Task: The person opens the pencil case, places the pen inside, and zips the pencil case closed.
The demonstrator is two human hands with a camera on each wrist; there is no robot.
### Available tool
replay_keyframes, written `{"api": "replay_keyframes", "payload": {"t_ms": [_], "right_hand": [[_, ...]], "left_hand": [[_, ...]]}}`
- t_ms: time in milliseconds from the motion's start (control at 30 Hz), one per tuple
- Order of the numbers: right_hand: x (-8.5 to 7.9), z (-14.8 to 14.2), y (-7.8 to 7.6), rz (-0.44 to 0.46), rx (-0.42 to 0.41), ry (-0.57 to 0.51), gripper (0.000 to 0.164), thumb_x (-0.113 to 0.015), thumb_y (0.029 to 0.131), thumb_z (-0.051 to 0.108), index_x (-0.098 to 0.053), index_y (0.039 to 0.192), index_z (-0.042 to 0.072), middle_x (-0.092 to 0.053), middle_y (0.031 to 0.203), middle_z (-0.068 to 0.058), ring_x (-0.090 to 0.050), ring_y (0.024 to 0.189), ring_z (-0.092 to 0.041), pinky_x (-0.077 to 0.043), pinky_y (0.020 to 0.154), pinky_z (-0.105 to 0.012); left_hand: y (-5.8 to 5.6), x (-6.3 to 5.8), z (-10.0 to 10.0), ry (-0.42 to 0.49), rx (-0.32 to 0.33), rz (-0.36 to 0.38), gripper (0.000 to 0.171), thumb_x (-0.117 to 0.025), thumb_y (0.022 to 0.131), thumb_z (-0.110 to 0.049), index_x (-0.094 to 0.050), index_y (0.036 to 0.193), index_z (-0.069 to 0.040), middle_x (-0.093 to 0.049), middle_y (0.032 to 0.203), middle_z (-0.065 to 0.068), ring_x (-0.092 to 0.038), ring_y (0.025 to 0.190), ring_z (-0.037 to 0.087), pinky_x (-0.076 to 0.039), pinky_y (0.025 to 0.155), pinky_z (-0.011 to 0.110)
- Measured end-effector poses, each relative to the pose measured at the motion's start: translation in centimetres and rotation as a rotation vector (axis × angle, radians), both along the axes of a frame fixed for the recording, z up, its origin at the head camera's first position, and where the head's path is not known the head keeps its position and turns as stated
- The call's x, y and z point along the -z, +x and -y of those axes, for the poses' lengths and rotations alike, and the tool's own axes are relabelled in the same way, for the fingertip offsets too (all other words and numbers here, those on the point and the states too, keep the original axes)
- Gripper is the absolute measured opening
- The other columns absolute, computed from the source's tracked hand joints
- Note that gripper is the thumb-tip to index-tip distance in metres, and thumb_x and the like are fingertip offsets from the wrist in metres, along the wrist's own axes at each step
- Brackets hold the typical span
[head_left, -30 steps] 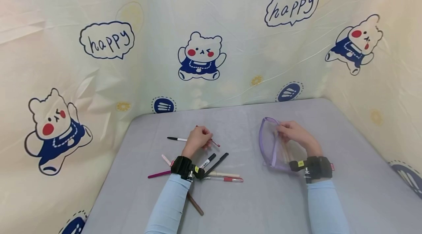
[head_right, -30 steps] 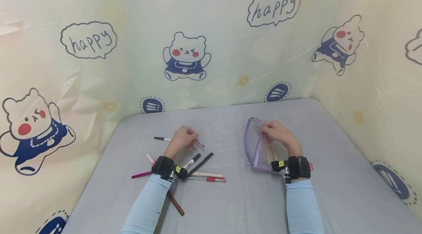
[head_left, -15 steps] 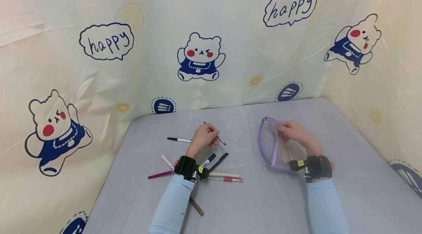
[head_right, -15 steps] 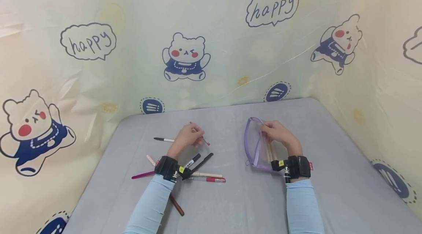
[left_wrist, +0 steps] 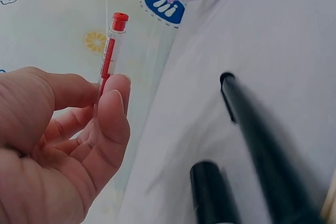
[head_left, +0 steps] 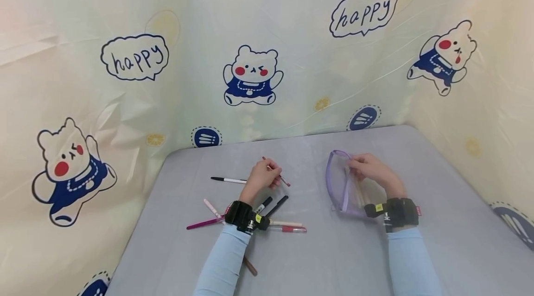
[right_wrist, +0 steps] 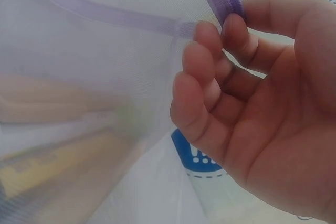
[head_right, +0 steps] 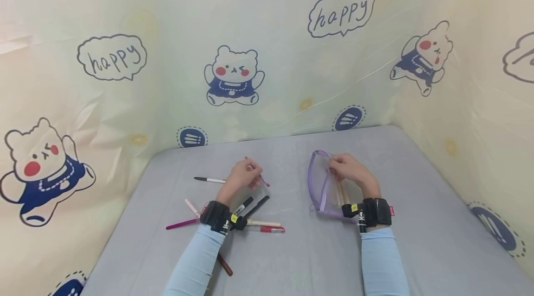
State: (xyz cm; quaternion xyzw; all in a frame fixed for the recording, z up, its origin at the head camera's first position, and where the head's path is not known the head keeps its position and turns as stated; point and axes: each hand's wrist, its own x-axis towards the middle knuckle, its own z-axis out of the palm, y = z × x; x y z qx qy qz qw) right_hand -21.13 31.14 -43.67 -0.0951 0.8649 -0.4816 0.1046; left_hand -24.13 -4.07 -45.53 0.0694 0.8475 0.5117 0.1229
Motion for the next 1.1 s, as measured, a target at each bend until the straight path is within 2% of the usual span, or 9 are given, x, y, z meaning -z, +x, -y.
{"api": "replay_keyframes", "payload": {"t_ms": [100, 300, 633, 733, 933, 1100], "right_hand": [[0.2, 0.2, -0.1, 0.010, -0.001, -0.002, 0.028, -0.049, 0.099, 0.013, -0.060, 0.090, -0.010, -0.061, 0.074, -0.009, -0.060, 0.063, -0.019, -0.054, 0.063, -0.037], [0.0, 0.1, -0.1, 0.005, -0.004, 0.004, 0.029, -0.048, 0.100, 0.013, -0.061, 0.092, -0.010, -0.063, 0.077, -0.012, -0.061, 0.065, -0.020, -0.054, 0.064, -0.037], [0.1, 0.1, 0.0, 0.002, -0.007, 0.011, 0.030, -0.050, 0.100, 0.017, -0.062, 0.092, -0.010, -0.062, 0.075, -0.007, -0.059, 0.064, -0.017, -0.054, 0.063, -0.033], [0.2, 0.2, 0.0, 0.000, -0.015, 0.001, 0.031, -0.050, 0.100, 0.018, -0.061, 0.091, -0.010, -0.062, 0.074, -0.006, -0.059, 0.064, -0.017, -0.054, 0.063, -0.033], [0.2, 0.2, -0.1, 0.004, -0.008, -0.014, 0.032, -0.050, 0.100, 0.017, -0.061, 0.093, -0.012, -0.062, 0.075, -0.007, -0.059, 0.063, -0.016, -0.053, 0.063, -0.033], [0.4, 0.3, -0.1, 0.007, -0.001, -0.002, 0.031, -0.050, 0.101, 0.018, -0.061, 0.091, -0.010, -0.062, 0.074, -0.007, -0.060, 0.064, -0.018, -0.054, 0.064, -0.034]], "left_hand": [[0.5, 0.0, -0.3, 0.021, 0.007, 0.002, 0.013, -0.060, 0.097, -0.018, -0.060, 0.098, -0.005, -0.068, 0.076, 0.011, -0.071, 0.071, 0.034, -0.058, 0.058, 0.036], [0.8, -0.2, -2.3, 0.035, 0.033, 0.000, 0.012, -0.059, 0.097, -0.017, -0.060, 0.098, -0.005, -0.069, 0.076, 0.010, -0.071, 0.077, 0.039, -0.059, 0.062, 0.040], [1.0, -0.3, -4.7, 0.072, 0.054, 0.012, 0.011, -0.062, 0.096, -0.018, -0.061, 0.096, -0.007, -0.067, 0.073, 0.007, -0.070, 0.063, 0.024, -0.056, 0.054, 0.032], [1.2, -0.4, -5.1, 0.075, 0.066, 0.012, 0.011, -0.061, 0.096, -0.018, -0.060, 0.096, -0.007, -0.067, 0.073, 0.008, -0.071, 0.064, 0.027, -0.057, 0.055, 0.033], [1.6, -0.4, -6.0, 0.093, 0.110, -0.003, 0.011, -0.060, 0.097, -0.018, -0.059, 0.098, -0.007, -0.068, 0.074, 0.008, -0.071, 0.070, 0.034, -0.059, 0.066, 0.047], [1.8, 0.1, -7.0, 0.089, 0.139, -0.021, 0.010, -0.059, 0.097, -0.017, -0.059, 0.100, -0.008, -0.067, 0.073, 0.006, -0.071, 0.067, 0.030, -0.059, 0.063, 0.043]]}}
